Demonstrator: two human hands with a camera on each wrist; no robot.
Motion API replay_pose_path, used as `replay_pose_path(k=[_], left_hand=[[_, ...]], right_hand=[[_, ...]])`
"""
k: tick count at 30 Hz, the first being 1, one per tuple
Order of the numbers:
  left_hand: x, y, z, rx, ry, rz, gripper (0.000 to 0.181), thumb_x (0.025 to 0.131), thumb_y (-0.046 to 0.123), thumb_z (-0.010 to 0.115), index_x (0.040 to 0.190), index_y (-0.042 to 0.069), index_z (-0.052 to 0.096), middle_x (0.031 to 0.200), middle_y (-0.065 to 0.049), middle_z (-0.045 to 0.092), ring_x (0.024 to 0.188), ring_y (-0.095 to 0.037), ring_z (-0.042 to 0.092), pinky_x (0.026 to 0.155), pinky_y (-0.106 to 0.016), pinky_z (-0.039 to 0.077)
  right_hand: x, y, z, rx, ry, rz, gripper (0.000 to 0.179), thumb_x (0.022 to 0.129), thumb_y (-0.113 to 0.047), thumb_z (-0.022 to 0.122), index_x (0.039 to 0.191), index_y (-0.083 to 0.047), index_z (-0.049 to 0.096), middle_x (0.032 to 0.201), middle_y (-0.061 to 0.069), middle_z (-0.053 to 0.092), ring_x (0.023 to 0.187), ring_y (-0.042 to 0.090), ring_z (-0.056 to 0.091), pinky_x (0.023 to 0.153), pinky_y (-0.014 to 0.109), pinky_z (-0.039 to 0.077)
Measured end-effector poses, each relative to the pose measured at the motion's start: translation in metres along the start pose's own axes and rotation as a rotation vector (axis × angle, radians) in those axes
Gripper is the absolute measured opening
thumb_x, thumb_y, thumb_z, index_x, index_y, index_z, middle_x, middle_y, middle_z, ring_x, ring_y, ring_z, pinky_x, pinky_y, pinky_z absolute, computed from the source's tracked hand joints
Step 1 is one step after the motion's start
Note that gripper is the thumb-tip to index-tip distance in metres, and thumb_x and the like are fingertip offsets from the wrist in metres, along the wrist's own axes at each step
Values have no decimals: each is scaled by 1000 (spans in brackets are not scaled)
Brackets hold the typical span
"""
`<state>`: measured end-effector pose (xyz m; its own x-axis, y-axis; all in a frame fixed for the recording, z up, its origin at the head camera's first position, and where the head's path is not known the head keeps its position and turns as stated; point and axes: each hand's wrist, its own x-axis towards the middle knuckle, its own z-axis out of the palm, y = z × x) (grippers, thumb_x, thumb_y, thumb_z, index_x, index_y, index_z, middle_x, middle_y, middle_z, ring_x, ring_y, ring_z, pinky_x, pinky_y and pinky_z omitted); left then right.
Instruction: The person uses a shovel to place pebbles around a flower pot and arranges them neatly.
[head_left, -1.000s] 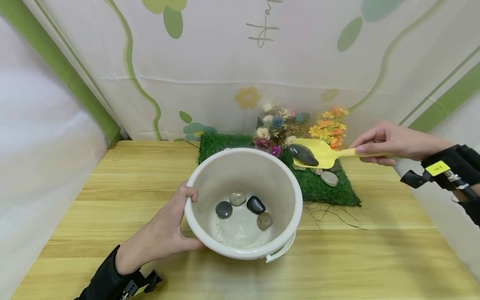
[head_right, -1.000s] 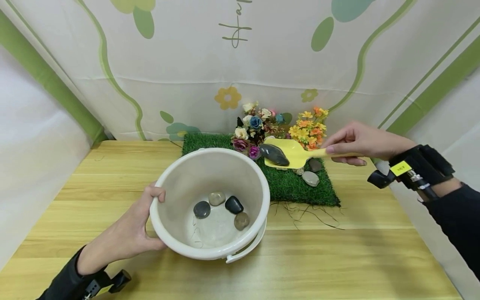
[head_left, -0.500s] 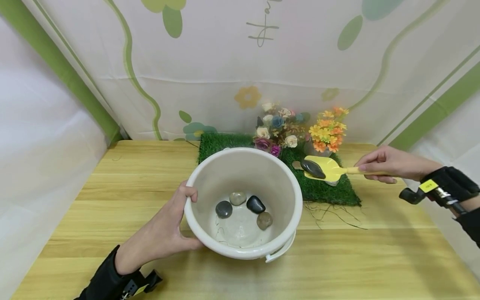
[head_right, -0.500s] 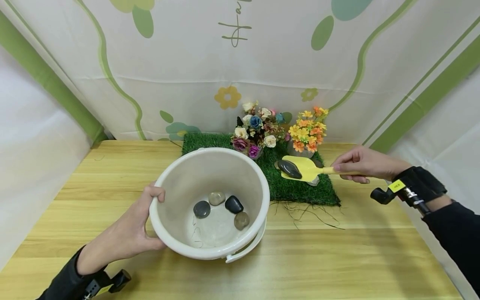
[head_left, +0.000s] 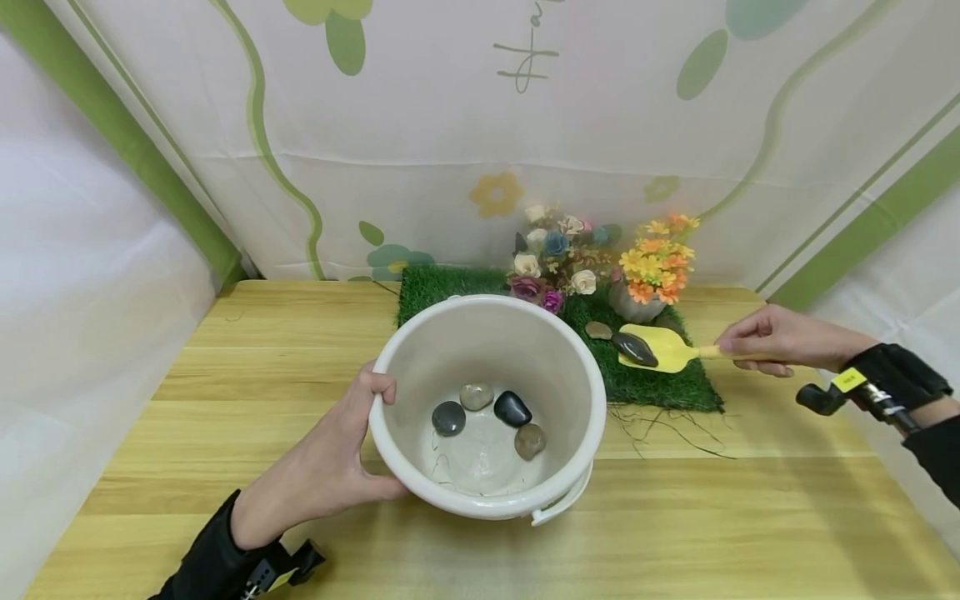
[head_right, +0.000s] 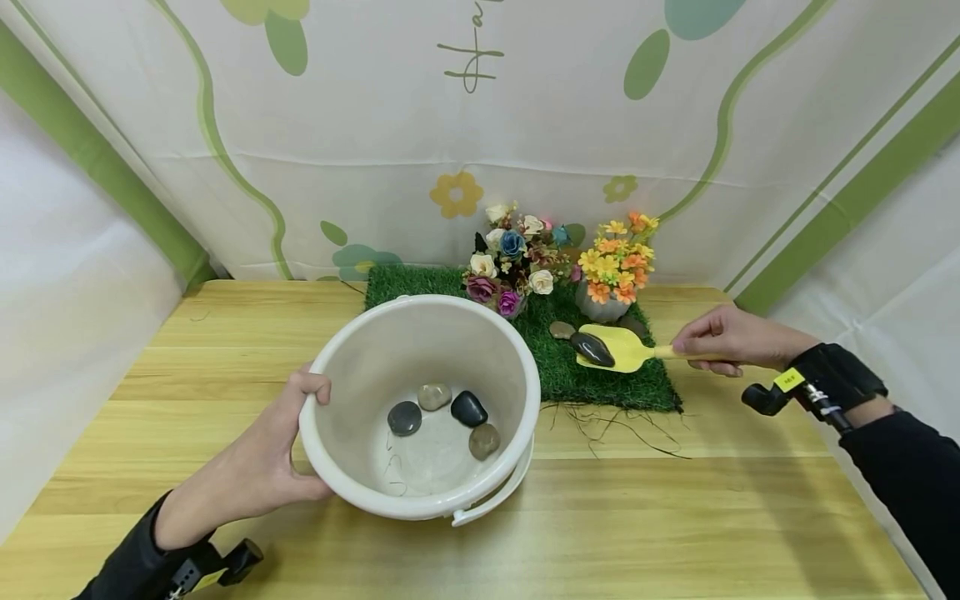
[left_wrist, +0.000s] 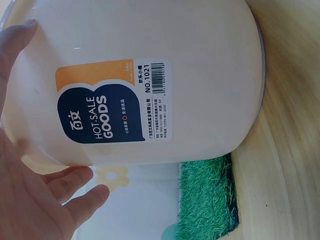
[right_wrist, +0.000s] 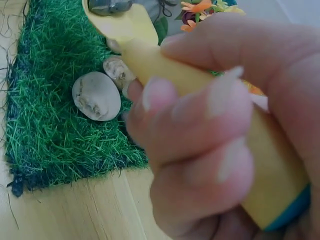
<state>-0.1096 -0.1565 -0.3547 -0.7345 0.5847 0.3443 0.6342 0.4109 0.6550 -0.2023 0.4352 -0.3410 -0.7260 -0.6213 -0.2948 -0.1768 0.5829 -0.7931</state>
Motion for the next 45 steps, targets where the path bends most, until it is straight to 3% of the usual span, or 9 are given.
replay_pose_path(k=[8,15,22,32,39,45], left_hand=[[0,0,1,-5,18,26,74,62,42,81,106,15,28,137,-4,30,122,-22,35,85,-40,43],[1,1,0,-5,14,19,74,63,44,80,107,14,28,136,-5,31,120,-23,36,85,-40,44],[0,0,1,-1,17,27,74,64,44,79,106,13,28,135,-6,31,119,-23,38,83,-39,44],[1,-1,2,-3,16,33,74,63,42,80,106,13,28,137,-6,30,120,-23,37,83,-39,44],[0,-1,2,2,11,16,74,64,46,79,106,14,27,137,-5,30,120,-23,36,85,-40,43],[0,0,1,-2,6,10,73,65,46,78,106,14,27,138,-5,29,121,-23,36,86,-40,42]], right_hand=[[2,4,0,-38,-9,51,22,97,-15,45,107,-8,64,60,8,53,39,21,41,69,39,50],[5,8,3,-31,-6,62,25,97,-17,45,110,-2,62,59,9,53,39,20,40,52,36,49],[7,8,5,-34,-2,91,27,97,-19,46,109,-1,62,56,8,52,39,30,36,45,34,46],[10,0,4,-63,3,131,26,97,-19,47,105,-1,64,60,8,56,40,7,41,40,29,44],[12,-11,0,-60,-18,171,27,98,-20,44,105,-3,64,64,10,56,42,12,37,41,29,42],[6,-18,-2,-64,-23,175,31,98,-20,43,111,4,58,64,11,54,42,16,34,43,31,41]])
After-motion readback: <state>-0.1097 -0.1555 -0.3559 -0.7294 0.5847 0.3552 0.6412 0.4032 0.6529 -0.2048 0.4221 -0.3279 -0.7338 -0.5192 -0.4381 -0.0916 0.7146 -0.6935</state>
